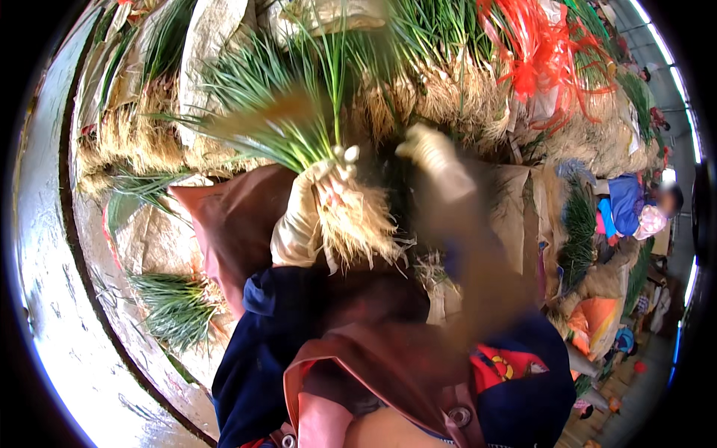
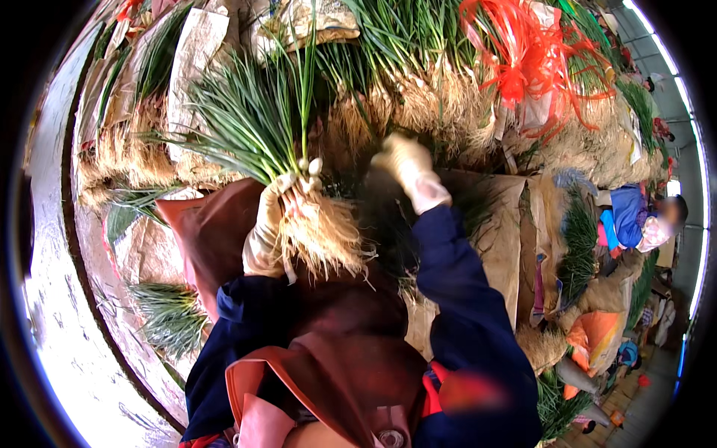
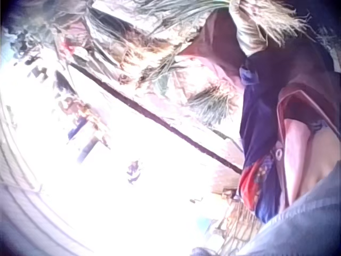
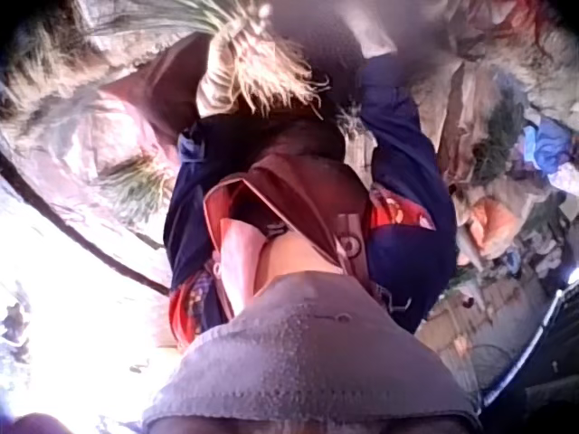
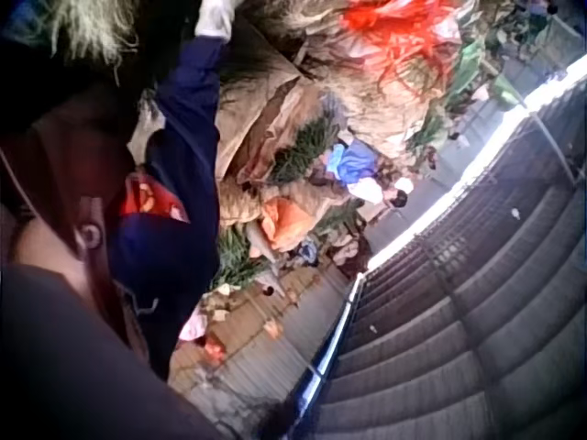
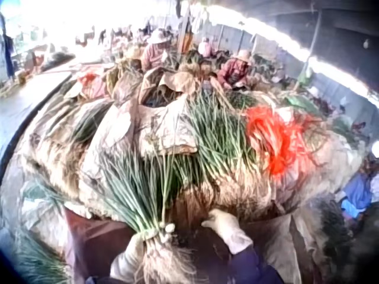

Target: The person, wearing gloves, gathers bunches of green onions, removes loose outer layers or debris by hand, and organizes them into piles while other workers do the same in the background.

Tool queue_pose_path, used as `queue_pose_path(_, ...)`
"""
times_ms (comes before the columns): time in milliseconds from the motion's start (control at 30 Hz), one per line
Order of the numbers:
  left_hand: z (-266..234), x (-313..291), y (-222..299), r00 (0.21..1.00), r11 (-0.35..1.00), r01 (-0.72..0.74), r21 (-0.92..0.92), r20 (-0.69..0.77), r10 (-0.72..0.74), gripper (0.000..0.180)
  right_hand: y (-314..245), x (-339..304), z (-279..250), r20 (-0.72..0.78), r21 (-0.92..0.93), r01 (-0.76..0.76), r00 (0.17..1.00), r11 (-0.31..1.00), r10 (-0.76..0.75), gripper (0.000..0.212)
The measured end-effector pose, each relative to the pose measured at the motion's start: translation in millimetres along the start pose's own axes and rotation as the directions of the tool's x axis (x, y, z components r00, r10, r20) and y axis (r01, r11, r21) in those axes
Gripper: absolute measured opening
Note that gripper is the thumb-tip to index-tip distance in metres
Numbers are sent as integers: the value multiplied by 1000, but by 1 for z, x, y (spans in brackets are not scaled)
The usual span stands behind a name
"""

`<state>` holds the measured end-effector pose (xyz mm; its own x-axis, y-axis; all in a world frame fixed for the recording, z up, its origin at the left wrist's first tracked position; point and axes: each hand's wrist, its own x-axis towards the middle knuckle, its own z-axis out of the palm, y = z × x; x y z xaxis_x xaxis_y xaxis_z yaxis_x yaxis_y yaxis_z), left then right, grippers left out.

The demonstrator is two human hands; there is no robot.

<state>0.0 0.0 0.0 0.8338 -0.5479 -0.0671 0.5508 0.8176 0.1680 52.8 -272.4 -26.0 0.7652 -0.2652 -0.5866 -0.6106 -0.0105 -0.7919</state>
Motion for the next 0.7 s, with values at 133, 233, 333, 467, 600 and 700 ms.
queue_pose_path(133, 19, 17, 37, 999, 1000, -17, 9, -27, 17, 47, -128, -1, 10, -198, -901, 201, 599, 385, -776, 29)
queue_pose_path(233, 18, 21, 28, 994, 989, 104, -101, 31, -102, 47, -135, 27, -22, 8, -1000, 3, 557, -8, -831, 19)
queue_pose_path(333, -8, 4, 22, 996, 996, 41, 74, -80, -35, 45, -122, -28, 11, 127, -967, 254, 475, -3, -871, 15)
queue_pose_path(467, 47, 2, -4, 955, 993, 3, 122, -295, 33, 39, -73, -105, 42, 236, -686, 637, 651, 351, -721, 17)
queue_pose_path(600, 32, -1, 6, 948, 948, 203, 246, -292, -127, 39, -60, -114, 54, 418, -363, 710, 703, 604, -575, 21)
queue_pose_path(700, 42, 6, -1, 933, 974, 156, 163, -350, -91, 39, -76, -98, 64, 229, -609, 603, 756, 515, -613, 25)
